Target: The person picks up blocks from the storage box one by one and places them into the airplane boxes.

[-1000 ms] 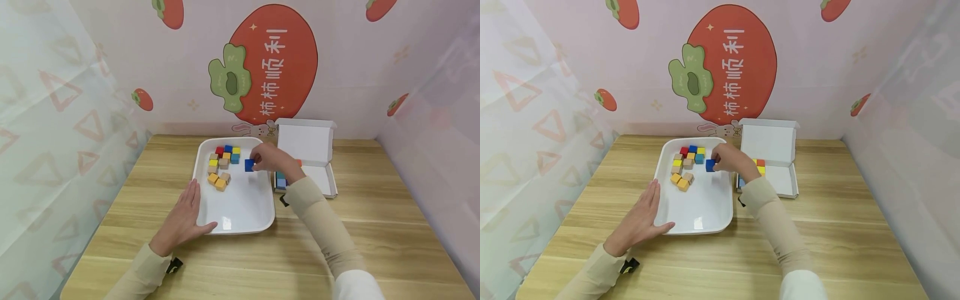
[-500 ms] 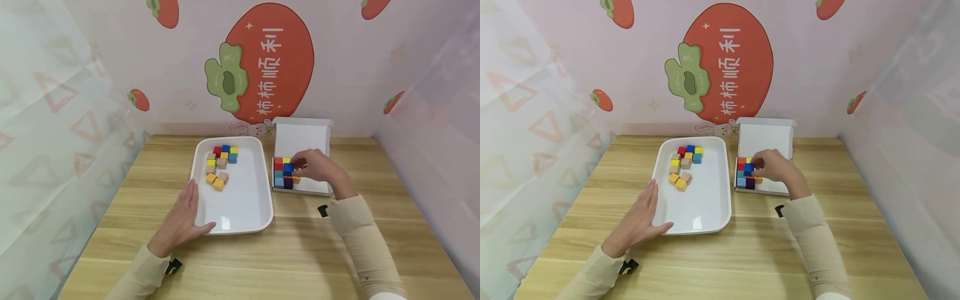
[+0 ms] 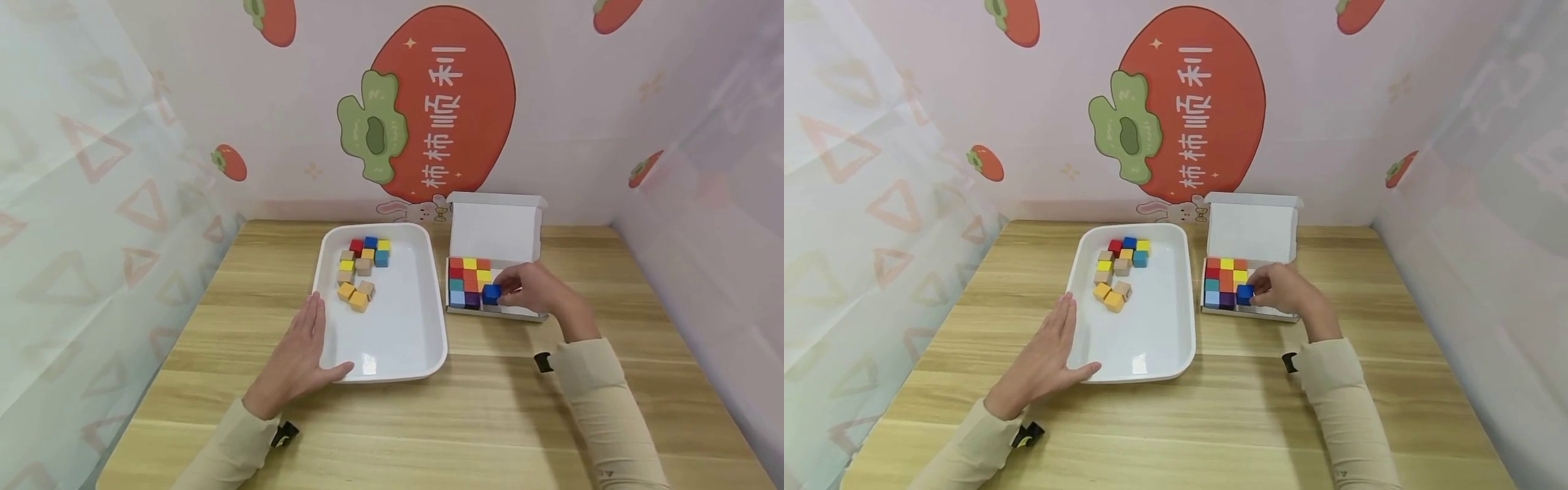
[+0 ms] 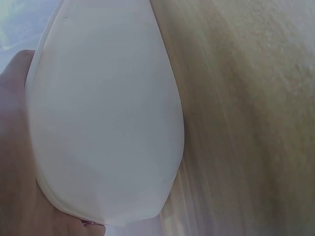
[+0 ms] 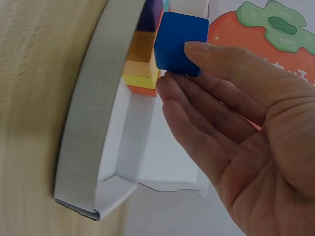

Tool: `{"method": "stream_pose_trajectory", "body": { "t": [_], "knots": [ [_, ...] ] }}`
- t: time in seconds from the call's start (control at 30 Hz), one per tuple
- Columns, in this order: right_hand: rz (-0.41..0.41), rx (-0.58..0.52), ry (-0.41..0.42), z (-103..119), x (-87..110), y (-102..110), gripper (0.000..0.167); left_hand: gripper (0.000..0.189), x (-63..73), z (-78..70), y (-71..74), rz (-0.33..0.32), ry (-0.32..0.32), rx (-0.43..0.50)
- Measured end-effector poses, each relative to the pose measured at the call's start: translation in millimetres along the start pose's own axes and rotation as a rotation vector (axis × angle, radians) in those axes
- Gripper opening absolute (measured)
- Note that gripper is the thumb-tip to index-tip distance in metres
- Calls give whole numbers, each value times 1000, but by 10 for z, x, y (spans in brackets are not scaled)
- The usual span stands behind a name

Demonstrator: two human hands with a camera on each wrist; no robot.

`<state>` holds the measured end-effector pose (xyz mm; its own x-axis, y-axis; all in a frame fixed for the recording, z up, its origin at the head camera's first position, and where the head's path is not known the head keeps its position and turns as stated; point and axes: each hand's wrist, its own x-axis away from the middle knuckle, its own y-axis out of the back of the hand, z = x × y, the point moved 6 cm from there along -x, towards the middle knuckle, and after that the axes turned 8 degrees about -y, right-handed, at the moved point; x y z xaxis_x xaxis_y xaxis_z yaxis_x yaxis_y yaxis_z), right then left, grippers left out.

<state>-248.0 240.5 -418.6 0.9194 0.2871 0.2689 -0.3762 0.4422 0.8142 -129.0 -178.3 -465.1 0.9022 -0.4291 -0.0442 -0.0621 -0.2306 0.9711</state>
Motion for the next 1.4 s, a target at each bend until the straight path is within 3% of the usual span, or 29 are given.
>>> {"method": "stream_pose_trajectory", "body": {
  "t": [0.47, 0.8, 1.07, 1.23, 1.4],
  "knots": [
    [-29, -4, 8, -95, -115, -204, 27, 127, 1, 4, -2, 5, 4, -4],
    [-63, 33, -31, -132, -157, -222, 19, 127, 0, -5, 18, 1, 10, 3],
    [-11, 28, -84, -126, -131, -226, 19, 127, 9, -6, 5, 7, 7, 8],
    [-31, 63, -80, -27, -96, -156, 27, 127, 11, -8, 12, -3, -2, 0],
    [-64, 88, -42, 291, -91, -26, 39, 127, 8, -14, 21, -3, -2, -3]
  ]
}}
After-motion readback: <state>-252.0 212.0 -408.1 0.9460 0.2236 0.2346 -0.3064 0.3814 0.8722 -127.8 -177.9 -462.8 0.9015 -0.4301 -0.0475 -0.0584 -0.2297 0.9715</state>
